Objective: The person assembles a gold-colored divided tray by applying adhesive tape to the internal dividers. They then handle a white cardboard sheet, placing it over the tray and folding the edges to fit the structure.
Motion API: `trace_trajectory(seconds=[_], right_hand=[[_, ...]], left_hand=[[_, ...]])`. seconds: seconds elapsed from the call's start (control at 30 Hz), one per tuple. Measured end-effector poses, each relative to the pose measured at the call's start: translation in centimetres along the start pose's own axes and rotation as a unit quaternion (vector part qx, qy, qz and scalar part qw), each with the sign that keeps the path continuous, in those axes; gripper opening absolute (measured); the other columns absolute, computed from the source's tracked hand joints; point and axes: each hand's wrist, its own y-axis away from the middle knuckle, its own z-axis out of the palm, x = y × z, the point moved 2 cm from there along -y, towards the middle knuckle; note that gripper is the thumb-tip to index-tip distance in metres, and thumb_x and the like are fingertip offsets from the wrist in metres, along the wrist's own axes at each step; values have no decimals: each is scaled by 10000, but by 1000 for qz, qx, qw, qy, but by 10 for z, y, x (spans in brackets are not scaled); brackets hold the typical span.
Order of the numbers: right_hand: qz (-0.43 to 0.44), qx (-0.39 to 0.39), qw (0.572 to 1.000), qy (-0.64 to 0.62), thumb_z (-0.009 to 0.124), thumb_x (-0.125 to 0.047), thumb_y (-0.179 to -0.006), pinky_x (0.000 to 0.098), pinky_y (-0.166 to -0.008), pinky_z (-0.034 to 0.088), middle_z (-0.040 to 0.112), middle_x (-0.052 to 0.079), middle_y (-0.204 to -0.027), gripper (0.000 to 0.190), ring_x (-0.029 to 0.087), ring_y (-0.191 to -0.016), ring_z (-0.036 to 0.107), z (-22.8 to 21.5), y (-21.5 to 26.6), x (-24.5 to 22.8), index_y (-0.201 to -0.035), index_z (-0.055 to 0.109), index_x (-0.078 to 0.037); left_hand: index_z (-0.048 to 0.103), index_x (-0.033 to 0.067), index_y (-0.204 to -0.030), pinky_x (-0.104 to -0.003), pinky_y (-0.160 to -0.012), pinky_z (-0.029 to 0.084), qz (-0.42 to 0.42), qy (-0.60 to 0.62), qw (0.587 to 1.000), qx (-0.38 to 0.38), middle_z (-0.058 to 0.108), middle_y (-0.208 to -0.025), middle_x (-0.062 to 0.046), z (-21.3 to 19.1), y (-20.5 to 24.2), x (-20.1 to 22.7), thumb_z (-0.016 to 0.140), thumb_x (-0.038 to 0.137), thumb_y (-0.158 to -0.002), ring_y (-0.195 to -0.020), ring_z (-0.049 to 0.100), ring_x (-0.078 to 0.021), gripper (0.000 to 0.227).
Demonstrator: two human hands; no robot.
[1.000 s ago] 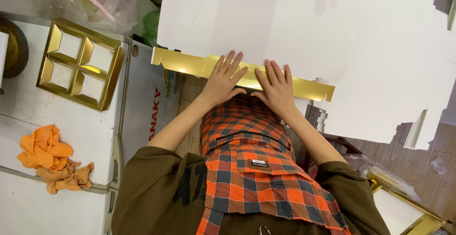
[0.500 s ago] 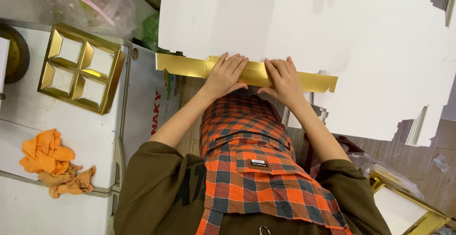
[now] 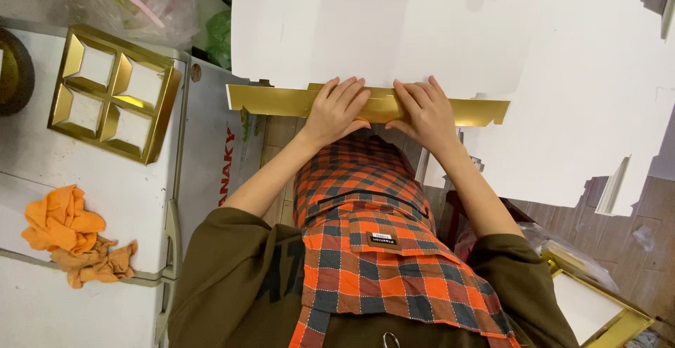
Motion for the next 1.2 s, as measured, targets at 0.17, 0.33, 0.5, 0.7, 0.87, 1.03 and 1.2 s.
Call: trace_trajectory(seconds=[0.17,0.33,0.5,0.7,0.87,1.03,1.2], right_hand=[[-10,22,999,-41,845,-314,-803,530,-1134,446,706,77,-1257,512,272,-1165,640,0,-3,6,-1207,679,-49],[38,74,995,-63,805,-88,-893,377,-882,532,758,48,-1041,182,236,-996,663,13,-5,12,-1060,737,-63],[43,110,993,-29,805,-56,-878,356,-780,504,727,21,-903,210,219,-897,646,13,-9,13,-1086,783,-81],[1,119,993,16,818,-53,-858,353,-796,483,708,15,-867,125,222,-894,649,12,-5,7,-954,759,-108],[-70,163,984,27,809,-71,-847,355,-838,475,729,15,-958,156,208,-904,642,12,2,2,-988,743,-66],[-65,143,987,32,842,-85,-872,372,-853,466,640,4,-875,152,207,-893,628,17,9,7,-992,748,-81],[-78,104,991,-25,864,-275,-760,442,-854,468,636,84,-987,465,291,-956,602,2,19,2,-1113,735,-1]], left_hand=[[669,9,-1083,-482,-1083,484,21,13,999,24,632,-1342,-169,1,1,-7,795,580,-790,-1268,592,-321,655],[696,-7,-1009,-473,-1073,506,38,21,999,21,650,-1308,-160,7,2,-7,776,581,-804,-1222,614,-309,628],[705,-10,-1013,-457,-1022,520,44,-6,999,32,667,-1296,-144,4,-1,2,750,579,-824,-1178,629,-289,620],[694,54,-966,-436,-985,543,52,-35,996,67,713,-1225,-106,-3,2,13,720,490,-941,-1136,661,-256,438],[686,72,-949,-443,-1008,543,25,-53,993,99,727,-1255,-87,7,15,23,709,471,-967,-1165,669,-256,400],[715,80,-1000,-455,-1041,525,-8,-68,992,103,712,-1306,-93,25,25,32,706,458,-975,-1215,659,-251,379],[735,98,-1058,-459,-1080,508,-30,-73,991,103,704,-1322,-81,37,31,37,706,452,-968,-1234,652,-249,366]])
